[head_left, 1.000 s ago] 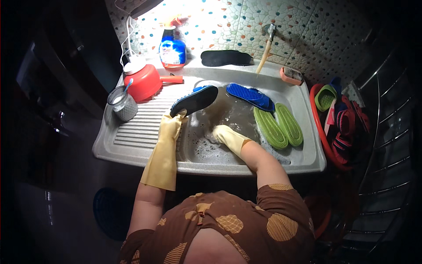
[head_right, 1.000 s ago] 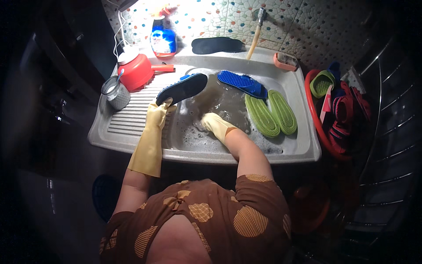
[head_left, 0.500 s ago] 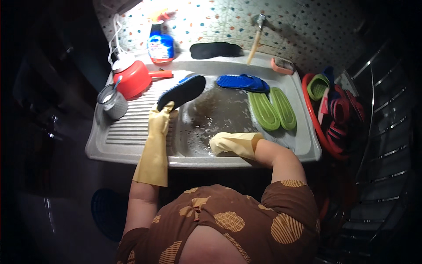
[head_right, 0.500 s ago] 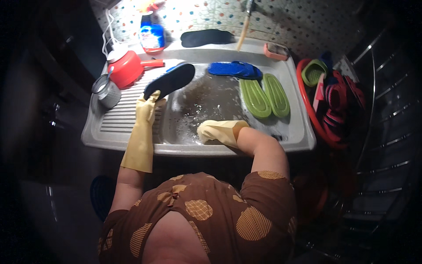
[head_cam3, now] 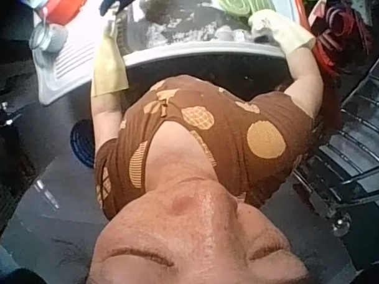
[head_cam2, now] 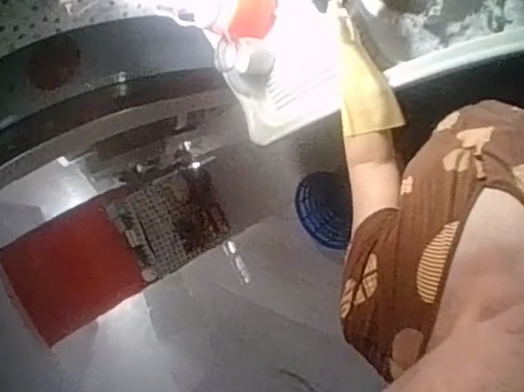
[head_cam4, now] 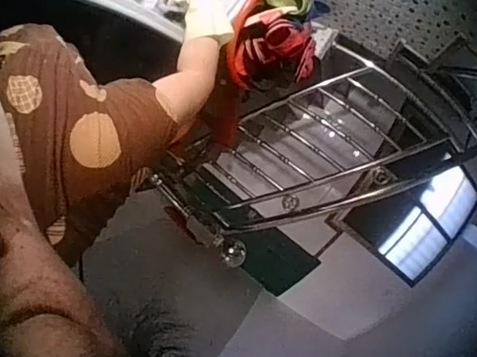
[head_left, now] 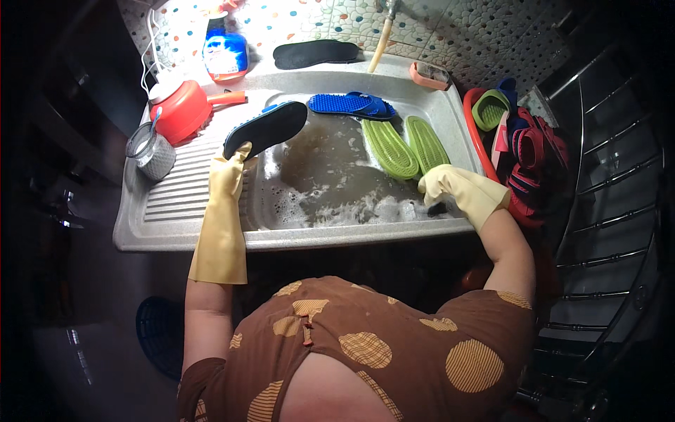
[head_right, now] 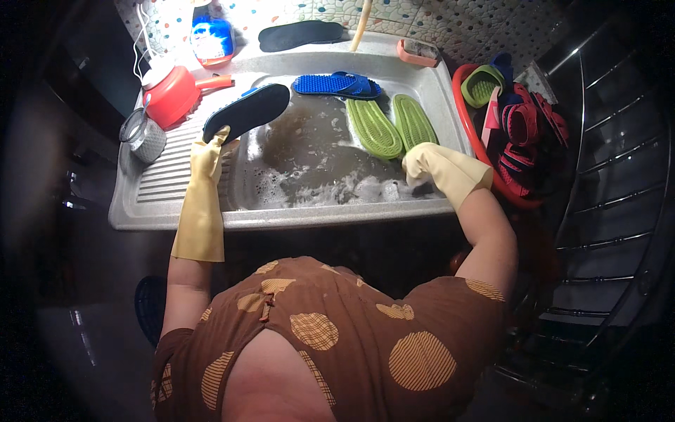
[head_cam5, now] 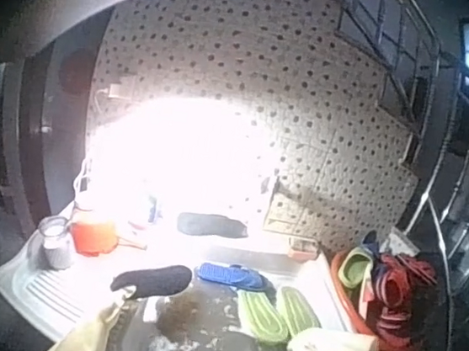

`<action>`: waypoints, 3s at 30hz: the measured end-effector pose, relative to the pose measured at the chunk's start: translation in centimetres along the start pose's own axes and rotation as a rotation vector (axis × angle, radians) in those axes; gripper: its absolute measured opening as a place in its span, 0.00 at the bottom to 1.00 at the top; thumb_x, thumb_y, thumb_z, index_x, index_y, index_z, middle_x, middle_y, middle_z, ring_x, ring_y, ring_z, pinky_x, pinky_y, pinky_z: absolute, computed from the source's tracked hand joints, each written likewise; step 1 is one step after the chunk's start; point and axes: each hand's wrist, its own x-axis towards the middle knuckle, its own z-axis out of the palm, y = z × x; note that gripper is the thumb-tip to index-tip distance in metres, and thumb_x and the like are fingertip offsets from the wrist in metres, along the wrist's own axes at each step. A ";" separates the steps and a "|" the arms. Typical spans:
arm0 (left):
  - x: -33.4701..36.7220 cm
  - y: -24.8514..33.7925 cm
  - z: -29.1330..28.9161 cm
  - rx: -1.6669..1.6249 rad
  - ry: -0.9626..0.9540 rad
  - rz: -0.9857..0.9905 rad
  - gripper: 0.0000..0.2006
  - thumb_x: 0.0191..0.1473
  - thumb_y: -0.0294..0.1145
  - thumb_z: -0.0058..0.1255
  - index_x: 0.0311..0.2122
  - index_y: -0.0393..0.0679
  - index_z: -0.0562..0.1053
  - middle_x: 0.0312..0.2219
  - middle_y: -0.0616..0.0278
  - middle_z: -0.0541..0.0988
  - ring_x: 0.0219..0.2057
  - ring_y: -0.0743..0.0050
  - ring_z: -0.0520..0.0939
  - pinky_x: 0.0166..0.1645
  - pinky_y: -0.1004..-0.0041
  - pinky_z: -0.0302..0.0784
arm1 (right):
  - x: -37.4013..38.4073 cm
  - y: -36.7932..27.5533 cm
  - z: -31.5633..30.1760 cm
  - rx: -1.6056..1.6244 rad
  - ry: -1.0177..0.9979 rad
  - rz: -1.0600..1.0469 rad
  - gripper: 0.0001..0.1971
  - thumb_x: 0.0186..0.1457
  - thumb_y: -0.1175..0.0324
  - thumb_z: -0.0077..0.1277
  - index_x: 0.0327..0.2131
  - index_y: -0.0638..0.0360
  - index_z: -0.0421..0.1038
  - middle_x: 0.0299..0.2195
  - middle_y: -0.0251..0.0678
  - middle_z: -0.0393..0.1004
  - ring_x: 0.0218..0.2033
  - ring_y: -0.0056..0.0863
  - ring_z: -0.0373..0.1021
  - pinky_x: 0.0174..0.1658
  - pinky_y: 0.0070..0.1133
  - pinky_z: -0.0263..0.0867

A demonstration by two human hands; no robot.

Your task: Washing multiple pairs of plastic slippers in a sink with a brush and soapy water.

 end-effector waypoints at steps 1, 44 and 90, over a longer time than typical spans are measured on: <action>-0.1 0.6 1.6 -0.011 -0.016 0.005 0.12 0.54 0.27 0.57 0.43 0.36 0.75 0.37 0.57 0.80 0.35 0.70 0.81 0.38 0.68 0.83 | 0.6 3.4 3.4 0.193 0.204 0.002 0.18 0.43 0.56 0.62 0.35 0.58 0.77 0.28 0.34 0.78 0.28 0.31 0.72 0.35 0.29 0.68; 0.0 -2.0 0.8 0.114 -0.162 0.258 0.12 0.56 0.25 0.41 0.42 0.38 0.74 0.26 0.69 0.74 0.28 0.82 0.72 0.32 0.78 0.67 | -1.5 -16.7 -8.8 0.904 1.084 -0.048 0.28 0.59 0.58 0.40 0.63 0.34 0.51 0.49 0.48 0.71 0.45 0.51 0.71 0.47 0.37 0.67; -2.6 1.2 5.2 0.823 0.086 0.268 0.10 0.52 0.34 0.54 0.36 0.40 0.77 0.23 0.53 0.78 0.27 0.58 0.79 0.34 0.65 0.72 | 4.9 -19.7 -13.7 1.354 0.893 -0.084 0.31 0.63 0.41 0.22 0.47 0.46 0.74 0.43 0.46 0.76 0.46 0.45 0.71 0.53 0.35 0.59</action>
